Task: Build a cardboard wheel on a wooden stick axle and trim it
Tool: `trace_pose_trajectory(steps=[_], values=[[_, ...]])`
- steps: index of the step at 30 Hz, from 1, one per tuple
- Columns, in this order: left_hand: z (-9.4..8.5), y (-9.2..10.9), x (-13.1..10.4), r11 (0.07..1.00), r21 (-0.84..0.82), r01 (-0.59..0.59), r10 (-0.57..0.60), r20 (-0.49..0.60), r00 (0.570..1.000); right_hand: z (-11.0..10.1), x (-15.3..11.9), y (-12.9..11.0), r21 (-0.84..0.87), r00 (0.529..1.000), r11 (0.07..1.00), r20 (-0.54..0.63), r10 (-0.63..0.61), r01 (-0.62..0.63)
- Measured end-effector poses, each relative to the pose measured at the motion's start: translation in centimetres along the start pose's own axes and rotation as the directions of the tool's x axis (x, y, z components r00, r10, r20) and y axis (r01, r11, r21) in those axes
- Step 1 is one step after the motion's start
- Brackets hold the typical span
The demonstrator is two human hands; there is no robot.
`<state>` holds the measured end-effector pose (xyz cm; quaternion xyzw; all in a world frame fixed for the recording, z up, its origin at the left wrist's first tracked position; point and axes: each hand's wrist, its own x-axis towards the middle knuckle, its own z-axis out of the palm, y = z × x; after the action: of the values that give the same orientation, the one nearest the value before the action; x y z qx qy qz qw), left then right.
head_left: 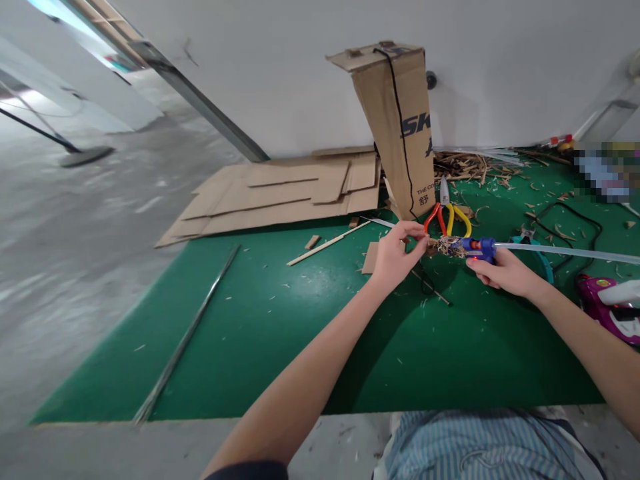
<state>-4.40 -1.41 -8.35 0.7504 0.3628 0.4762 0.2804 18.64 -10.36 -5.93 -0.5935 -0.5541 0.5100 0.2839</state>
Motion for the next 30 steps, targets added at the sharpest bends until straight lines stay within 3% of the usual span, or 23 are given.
trace_pose_trajectory(steps=[30], values=[[-0.03, 0.42, 0.08, 0.999, -0.039, 0.006, -0.005, 0.018, 1.0, -0.03, 0.02, 0.01, -0.003, 1.0, 1.0, 0.01, -0.003, 0.003]])
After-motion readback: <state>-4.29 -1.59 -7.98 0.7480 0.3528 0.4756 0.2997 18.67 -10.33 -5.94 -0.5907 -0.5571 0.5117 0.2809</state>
